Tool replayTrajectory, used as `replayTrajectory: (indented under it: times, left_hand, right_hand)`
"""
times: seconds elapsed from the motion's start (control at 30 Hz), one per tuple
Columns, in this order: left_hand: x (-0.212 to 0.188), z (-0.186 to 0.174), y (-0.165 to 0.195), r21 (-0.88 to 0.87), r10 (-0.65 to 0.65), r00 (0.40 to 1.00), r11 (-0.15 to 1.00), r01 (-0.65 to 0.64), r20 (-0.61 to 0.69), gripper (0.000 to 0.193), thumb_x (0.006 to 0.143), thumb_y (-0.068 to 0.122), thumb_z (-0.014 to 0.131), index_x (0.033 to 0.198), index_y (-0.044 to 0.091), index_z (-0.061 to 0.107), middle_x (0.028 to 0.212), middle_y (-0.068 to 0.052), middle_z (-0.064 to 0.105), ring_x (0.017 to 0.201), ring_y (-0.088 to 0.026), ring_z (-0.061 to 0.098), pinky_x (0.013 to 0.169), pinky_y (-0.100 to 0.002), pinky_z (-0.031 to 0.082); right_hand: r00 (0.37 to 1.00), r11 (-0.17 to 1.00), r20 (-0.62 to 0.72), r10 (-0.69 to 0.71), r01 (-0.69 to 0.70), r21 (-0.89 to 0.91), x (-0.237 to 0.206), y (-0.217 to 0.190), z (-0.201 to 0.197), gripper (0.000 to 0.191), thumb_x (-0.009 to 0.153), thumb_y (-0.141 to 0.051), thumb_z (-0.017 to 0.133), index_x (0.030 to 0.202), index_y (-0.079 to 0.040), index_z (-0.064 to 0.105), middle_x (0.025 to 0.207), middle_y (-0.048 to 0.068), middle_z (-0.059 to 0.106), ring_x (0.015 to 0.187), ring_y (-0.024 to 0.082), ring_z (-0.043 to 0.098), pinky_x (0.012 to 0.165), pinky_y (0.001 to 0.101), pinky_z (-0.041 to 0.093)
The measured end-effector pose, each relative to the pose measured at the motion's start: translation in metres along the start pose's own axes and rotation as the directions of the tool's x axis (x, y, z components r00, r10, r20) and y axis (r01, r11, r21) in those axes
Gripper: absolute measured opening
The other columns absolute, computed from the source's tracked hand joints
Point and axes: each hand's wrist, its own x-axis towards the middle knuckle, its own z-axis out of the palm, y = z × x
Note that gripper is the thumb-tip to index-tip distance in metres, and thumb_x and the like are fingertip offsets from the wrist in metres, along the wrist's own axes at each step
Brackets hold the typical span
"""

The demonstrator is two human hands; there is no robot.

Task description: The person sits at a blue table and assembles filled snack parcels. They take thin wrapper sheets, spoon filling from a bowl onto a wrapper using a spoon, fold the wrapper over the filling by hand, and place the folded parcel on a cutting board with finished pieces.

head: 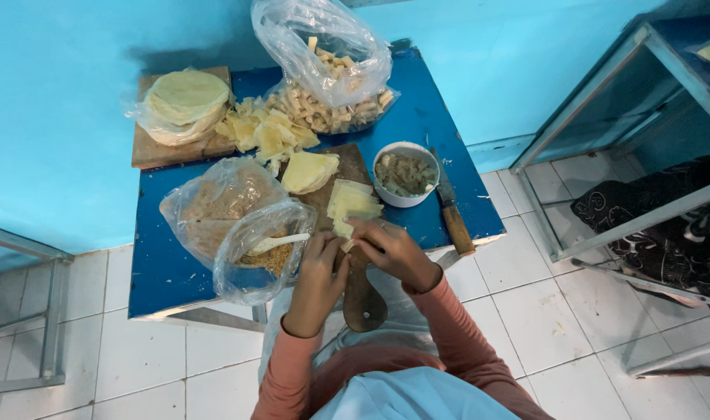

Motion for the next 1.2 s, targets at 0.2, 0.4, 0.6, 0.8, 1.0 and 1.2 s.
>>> replayTrajectory:
  times: [0.2,0.4,0.6,0.8,1.0,1.2]
  left_hand:
    - [0.004,0.007,-0.005,0.051,0.008,0.999,0.999,-0.006,-0.038,0.014,0.089,-0.003,0.065,0.102,-0.005,0.067,0.106,-0.021,0.062,0.101,-0.041,0.061,0.087,-0.046,0.049]
    - [0.002,0.01,-0.008,-0.003,-0.036,0.995,0.999,0.036,-0.091,0.009,0.09,-0.001,0.065,0.098,-0.004,0.067,0.099,-0.02,0.063,0.093,-0.04,0.062,0.08,-0.045,0.05]
    - [0.011,0.011,-0.012,-0.021,-0.197,0.979,0.98,0.196,-0.053,0.013,0.088,-0.002,0.065,0.101,-0.005,0.067,0.092,-0.02,0.062,0.086,-0.039,0.062,0.075,-0.046,0.048]
    - [0.009,0.01,-0.009,0.059,-0.047,0.996,0.997,0.051,-0.076,0.012,0.087,-0.004,0.064,0.099,-0.004,0.068,0.099,-0.02,0.062,0.096,-0.04,0.061,0.083,-0.046,0.048]
    - [0.006,0.003,-0.008,0.057,-0.014,0.999,0.998,0.016,-0.041,0.017,0.084,0.0,0.068,0.1,-0.005,0.067,0.102,-0.02,0.061,0.1,-0.041,0.059,0.085,-0.047,0.047]
    - [0.009,0.01,-0.007,0.08,-0.069,0.995,0.994,0.075,-0.072,0.012,0.085,-0.004,0.064,0.097,-0.004,0.065,0.101,-0.02,0.061,0.1,-0.041,0.058,0.087,-0.048,0.047]
  right_hand:
    - [0.998,0.988,-0.025,-0.065,0.068,0.14,-0.002,0.007,-0.004,0.059,0.08,-0.009,0.083,0.135,-0.007,0.061,0.109,0.009,0.074,0.099,0.029,0.072,0.083,0.0362,0.058]
    - [0.993,0.985,-0.061,-0.105,0.112,0.131,0.004,0.019,0.007,0.034,0.092,-0.002,0.078,0.12,-0.017,0.065,0.12,0.01,0.077,0.1,0.023,0.077,0.084,0.0325,0.061]
    - [0.968,0.925,0.149,0.203,-0.24,0.296,0.019,0.021,0.01,0.051,0.086,0.002,0.07,0.135,-0.009,0.06,0.099,0.006,0.076,0.09,0.02,0.078,0.077,0.0331,0.062]
    - [0.997,0.995,0.03,-0.073,0.071,0.067,0.017,0.018,0.007,0.045,0.089,0.0,0.075,0.131,-0.013,0.065,0.108,0.006,0.077,0.103,0.028,0.073,0.088,0.0391,0.057]
    - [0.998,0.993,0.058,-0.017,0.01,0.117,0.011,0.026,0.003,0.053,0.083,-0.007,0.08,0.134,-0.012,0.064,0.103,0.002,0.078,0.099,0.025,0.074,0.086,0.0366,0.059]
    - [0.997,0.983,0.071,0.012,-0.025,0.18,0.018,0.032,0.005,0.036,0.086,-0.005,0.081,0.118,-0.018,0.069,0.123,0.005,0.077,0.099,0.023,0.078,0.085,0.0338,0.061]
